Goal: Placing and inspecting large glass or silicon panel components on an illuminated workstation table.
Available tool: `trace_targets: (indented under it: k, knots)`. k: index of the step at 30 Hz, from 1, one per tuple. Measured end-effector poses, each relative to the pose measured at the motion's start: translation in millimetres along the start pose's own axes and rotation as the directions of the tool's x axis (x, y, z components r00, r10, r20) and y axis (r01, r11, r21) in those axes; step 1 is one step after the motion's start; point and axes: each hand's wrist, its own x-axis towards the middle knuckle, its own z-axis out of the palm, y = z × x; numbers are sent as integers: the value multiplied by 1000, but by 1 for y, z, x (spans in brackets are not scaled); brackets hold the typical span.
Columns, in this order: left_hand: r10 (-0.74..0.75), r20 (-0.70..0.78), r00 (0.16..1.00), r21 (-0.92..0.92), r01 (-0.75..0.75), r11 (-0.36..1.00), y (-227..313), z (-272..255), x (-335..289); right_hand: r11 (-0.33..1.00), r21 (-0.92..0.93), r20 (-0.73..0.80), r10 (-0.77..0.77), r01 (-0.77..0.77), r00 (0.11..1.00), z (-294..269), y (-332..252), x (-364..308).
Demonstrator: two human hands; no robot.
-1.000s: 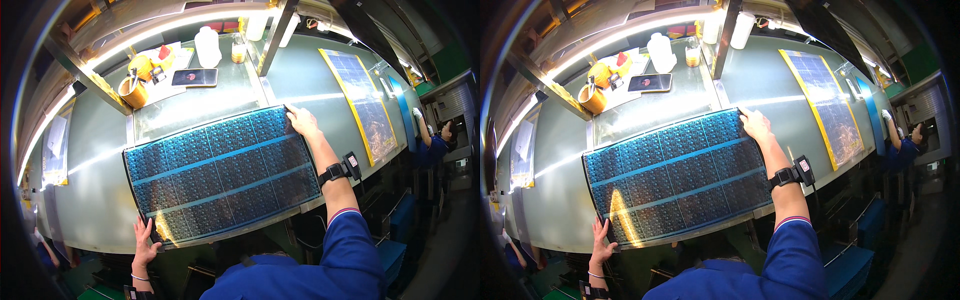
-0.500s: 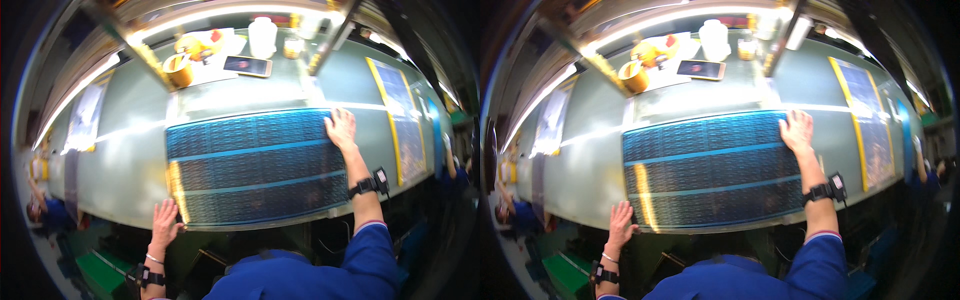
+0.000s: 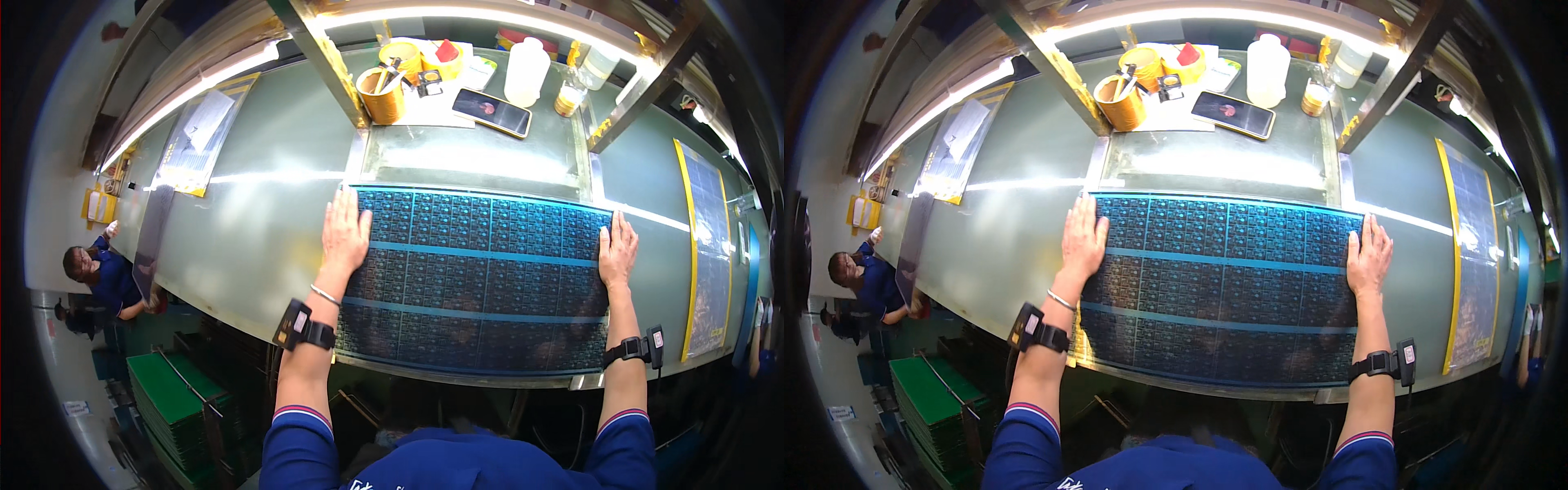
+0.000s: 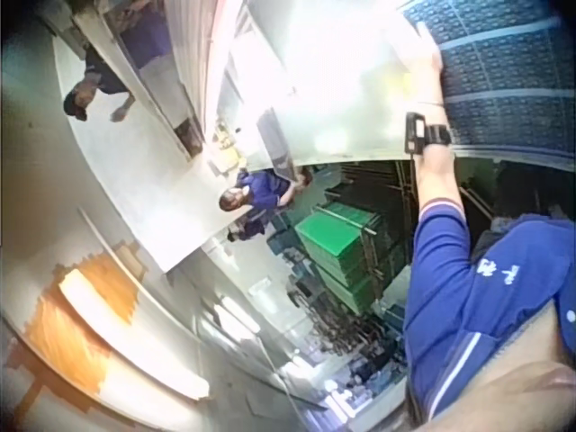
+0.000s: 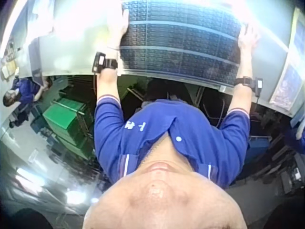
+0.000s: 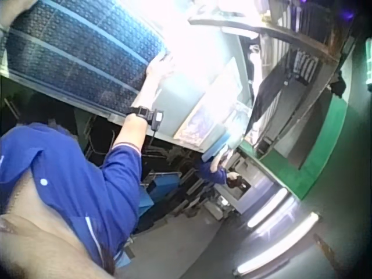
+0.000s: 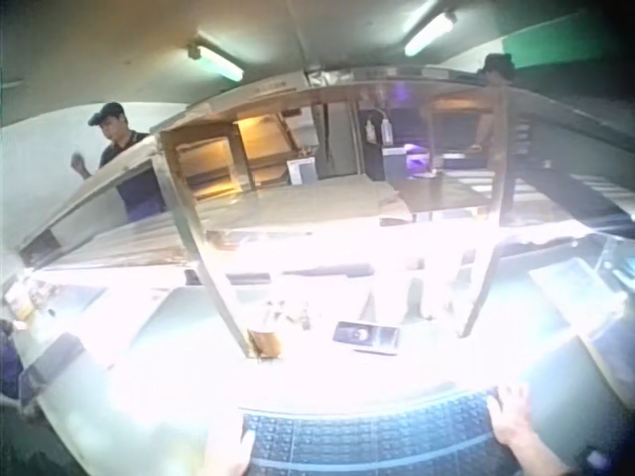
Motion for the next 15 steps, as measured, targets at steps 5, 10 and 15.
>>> trace_targets:
  k: [5, 10, 15]
  knots:
    - [32, -52, 998, -91, -37, 995, 12, 30, 16, 971, 139, -124, -176, 192, 977, -7, 36, -4]
    - [-15, -29, 999, -101, 12, 995, -24, 23, 7, 951, 304, 320, -149, 47, 936, -69, 58, -87]
    - [17, 17, 1000, -8, -17, 1000, -17, 31, 10, 937, 324, 471, -42, -129, 881, -122, 97, -176]
